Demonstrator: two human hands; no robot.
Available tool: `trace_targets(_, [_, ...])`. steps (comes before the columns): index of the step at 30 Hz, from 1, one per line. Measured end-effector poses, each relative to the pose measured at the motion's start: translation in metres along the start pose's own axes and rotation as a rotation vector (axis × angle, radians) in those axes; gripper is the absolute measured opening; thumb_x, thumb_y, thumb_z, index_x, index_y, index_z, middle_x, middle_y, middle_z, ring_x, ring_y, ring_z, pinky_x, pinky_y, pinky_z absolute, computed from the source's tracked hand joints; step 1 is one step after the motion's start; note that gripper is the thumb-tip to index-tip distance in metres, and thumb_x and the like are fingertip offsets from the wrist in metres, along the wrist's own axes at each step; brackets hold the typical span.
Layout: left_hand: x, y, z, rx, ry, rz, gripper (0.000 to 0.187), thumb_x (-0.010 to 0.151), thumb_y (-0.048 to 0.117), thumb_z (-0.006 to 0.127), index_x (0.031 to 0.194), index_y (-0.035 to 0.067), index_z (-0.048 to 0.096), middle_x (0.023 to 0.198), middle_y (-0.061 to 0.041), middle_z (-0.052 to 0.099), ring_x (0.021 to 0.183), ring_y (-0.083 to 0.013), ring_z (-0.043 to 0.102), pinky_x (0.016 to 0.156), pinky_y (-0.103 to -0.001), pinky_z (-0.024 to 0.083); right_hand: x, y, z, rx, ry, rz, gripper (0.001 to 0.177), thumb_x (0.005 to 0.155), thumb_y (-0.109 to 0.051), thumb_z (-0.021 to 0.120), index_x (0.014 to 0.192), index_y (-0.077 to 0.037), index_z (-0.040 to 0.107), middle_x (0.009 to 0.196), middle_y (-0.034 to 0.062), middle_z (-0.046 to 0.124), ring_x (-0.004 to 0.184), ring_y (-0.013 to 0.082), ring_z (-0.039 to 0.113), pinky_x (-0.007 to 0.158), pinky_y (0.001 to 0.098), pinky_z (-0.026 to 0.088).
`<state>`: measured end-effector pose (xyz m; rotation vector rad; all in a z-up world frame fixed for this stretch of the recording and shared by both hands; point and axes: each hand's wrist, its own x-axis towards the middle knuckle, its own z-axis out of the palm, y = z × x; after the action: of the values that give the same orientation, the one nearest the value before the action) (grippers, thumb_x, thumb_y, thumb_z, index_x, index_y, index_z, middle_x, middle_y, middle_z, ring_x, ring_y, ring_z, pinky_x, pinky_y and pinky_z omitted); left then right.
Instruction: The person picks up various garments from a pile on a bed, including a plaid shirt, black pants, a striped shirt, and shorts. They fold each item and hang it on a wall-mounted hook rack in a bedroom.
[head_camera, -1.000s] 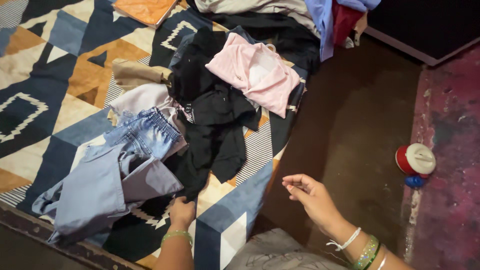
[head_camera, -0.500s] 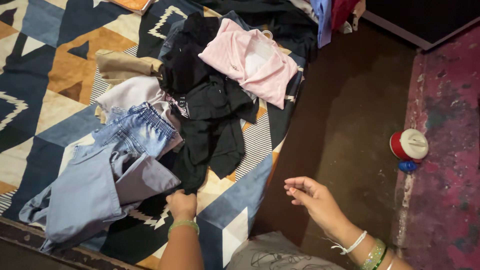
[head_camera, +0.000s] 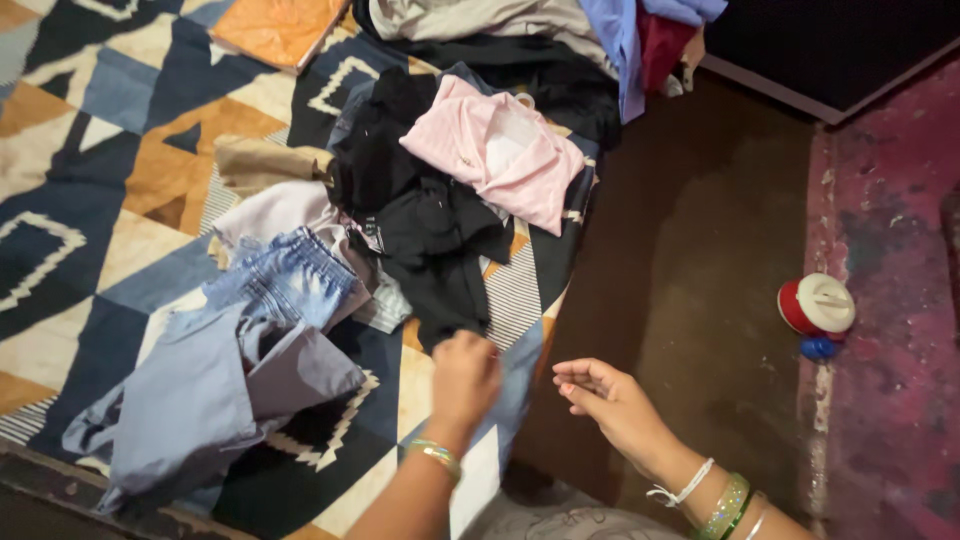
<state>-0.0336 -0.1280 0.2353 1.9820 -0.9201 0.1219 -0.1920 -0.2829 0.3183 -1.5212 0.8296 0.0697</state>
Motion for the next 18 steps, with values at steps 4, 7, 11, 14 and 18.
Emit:
trace_targets(4, [0.019,0.055,-0.008,-0.169,-0.074,0.197,0.013,0.079,0.007,0.073,0.091,0.012,0.071,0.093,-0.008,0.063,0.084,-0.0344,0.063,0.076,-0.044,0.053,0.0,0.007,-0.006,-0.034,0.035,-0.117,0.045,0.088,-0.001,0.063,0.133,-0.007,0.062,0.123,0.0066,0.069,0.112,0.0153,0.064,0.095,0.0311,0.054])
trace_targets(7, [0.027,0.078,-0.025,-0.26,-0.216,0.194,0.017,0.079,0.005,0.072,0.095,0.01,0.07,0.097,-0.01,0.063,0.079,-0.0324,0.068,0.068,-0.043,0.055,-0.003,0.012,-0.014,-0.028,0.074,-0.166,0.056,0.085,0.006,0.063,0.138,-0.009,0.058,0.127,0.0078,0.065,0.116,0.0167,0.063,0.097,0.0324,0.054])
trace_targets(11, [0.037,0.109,-0.046,-0.329,-0.134,0.152,0.017,0.082,0.003,0.071,0.097,0.01,0.072,0.099,-0.01,0.064,0.074,-0.032,0.07,0.064,-0.042,0.056,-0.015,0.009,-0.019,-0.046,0.101,-0.185,0.069,0.081,0.008,0.07,0.143,-0.013,0.05,0.128,0.006,0.061,0.115,0.0179,0.062,0.093,0.0341,0.056])
trace_targets(14, [0.042,0.137,-0.058,-0.402,-0.156,0.158,0.02,0.085,0.0,0.069,0.101,0.01,0.073,0.103,-0.01,0.066,0.078,-0.0326,0.071,0.066,-0.041,0.057,-0.02,0.002,-0.019,0.099,0.046,-0.257,0.08,0.075,0.013,0.061,0.148,-0.014,0.045,0.131,0.0041,0.06,0.116,0.0177,0.064,0.095,0.0335,0.056])
trace_targets(18, [0.048,0.173,-0.067,-0.486,-0.216,0.248,0.022,0.085,-0.001,0.068,0.104,0.01,0.073,0.104,-0.01,0.067,0.083,-0.0322,0.072,0.07,-0.039,0.058,-0.027,0.002,-0.025,0.121,-0.01,-0.399,0.082,0.076,0.011,0.07,0.149,-0.014,0.044,0.133,0.0009,0.058,0.118,0.0128,0.06,0.097,0.0306,0.052])
